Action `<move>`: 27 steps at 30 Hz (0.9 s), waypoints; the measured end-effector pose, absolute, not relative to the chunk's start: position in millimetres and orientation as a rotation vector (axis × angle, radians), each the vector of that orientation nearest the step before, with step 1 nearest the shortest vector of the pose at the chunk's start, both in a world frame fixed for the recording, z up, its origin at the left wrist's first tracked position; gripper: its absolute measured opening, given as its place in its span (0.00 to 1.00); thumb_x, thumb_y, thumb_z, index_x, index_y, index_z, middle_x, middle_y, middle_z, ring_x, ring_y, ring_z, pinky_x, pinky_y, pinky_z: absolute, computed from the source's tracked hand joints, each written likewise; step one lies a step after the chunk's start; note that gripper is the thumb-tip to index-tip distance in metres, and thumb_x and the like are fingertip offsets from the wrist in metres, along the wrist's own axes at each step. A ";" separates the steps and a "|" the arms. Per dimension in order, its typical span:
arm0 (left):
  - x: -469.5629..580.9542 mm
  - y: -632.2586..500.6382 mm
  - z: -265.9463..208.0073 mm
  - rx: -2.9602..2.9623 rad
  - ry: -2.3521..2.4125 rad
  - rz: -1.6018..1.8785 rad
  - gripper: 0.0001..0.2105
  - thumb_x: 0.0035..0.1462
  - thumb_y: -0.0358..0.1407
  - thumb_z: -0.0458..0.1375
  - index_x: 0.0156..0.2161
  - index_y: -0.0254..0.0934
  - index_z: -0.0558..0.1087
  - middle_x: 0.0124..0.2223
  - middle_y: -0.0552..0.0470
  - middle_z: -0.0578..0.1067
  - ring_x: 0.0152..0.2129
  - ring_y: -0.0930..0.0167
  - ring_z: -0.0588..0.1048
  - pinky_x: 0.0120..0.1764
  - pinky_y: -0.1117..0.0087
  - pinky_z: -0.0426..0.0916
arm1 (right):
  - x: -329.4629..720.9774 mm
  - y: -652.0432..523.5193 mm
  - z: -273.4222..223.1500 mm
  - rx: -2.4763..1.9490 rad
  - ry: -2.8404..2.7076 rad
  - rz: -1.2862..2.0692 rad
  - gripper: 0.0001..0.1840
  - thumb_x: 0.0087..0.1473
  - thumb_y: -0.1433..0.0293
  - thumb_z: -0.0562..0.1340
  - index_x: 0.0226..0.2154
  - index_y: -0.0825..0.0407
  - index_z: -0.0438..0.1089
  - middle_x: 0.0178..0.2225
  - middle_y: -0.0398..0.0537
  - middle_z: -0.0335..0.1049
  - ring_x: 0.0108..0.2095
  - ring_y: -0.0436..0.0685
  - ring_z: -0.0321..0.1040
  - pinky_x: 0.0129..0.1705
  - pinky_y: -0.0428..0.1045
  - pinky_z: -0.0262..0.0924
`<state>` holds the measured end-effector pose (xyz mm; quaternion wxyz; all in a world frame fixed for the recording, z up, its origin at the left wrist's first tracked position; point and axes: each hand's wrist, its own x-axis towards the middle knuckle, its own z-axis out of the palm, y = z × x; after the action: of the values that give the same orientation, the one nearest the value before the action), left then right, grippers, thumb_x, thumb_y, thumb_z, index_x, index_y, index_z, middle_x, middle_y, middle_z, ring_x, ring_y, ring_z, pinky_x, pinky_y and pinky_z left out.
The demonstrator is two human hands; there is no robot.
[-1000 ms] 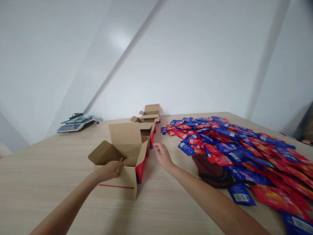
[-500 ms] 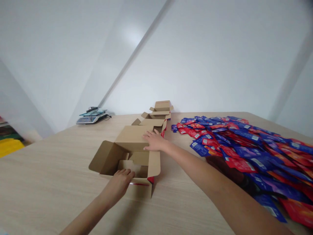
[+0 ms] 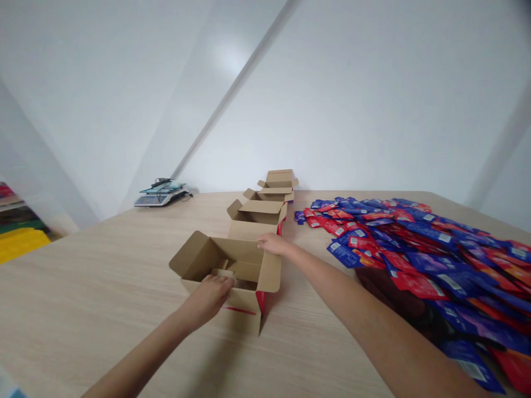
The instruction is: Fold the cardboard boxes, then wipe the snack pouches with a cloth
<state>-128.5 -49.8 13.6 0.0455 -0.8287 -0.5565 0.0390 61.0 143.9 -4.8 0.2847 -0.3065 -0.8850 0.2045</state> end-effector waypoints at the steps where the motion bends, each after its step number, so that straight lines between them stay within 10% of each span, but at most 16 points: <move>1: -129.8 -42.8 15.6 -2.564 -1.680 0.115 0.08 0.53 0.26 0.47 0.35 0.37 0.66 0.37 0.46 0.74 0.37 0.65 0.72 0.42 0.64 0.61 | 62.3 147.4 -7.7 -0.836 -2.342 0.543 0.07 0.44 0.73 0.61 0.19 0.50 0.72 0.22 0.42 0.72 0.27 0.54 0.66 0.32 0.47 0.55; 27: -117.8 69.6 30.0 -2.560 -1.648 0.172 0.20 0.44 0.28 0.51 0.45 0.39 0.68 0.47 0.46 0.72 0.47 0.62 0.68 0.51 0.57 0.53 | 124.2 104.2 -37.0 -0.952 -1.918 0.187 0.25 0.59 0.63 0.49 0.56 0.54 0.58 0.59 0.56 0.50 0.60 0.60 0.44 0.61 0.60 0.41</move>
<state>-117.8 69.6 30.0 0.0458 -0.8386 -0.5399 0.0562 124.2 104.2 -37.0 0.4760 -0.3897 -0.7847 0.0763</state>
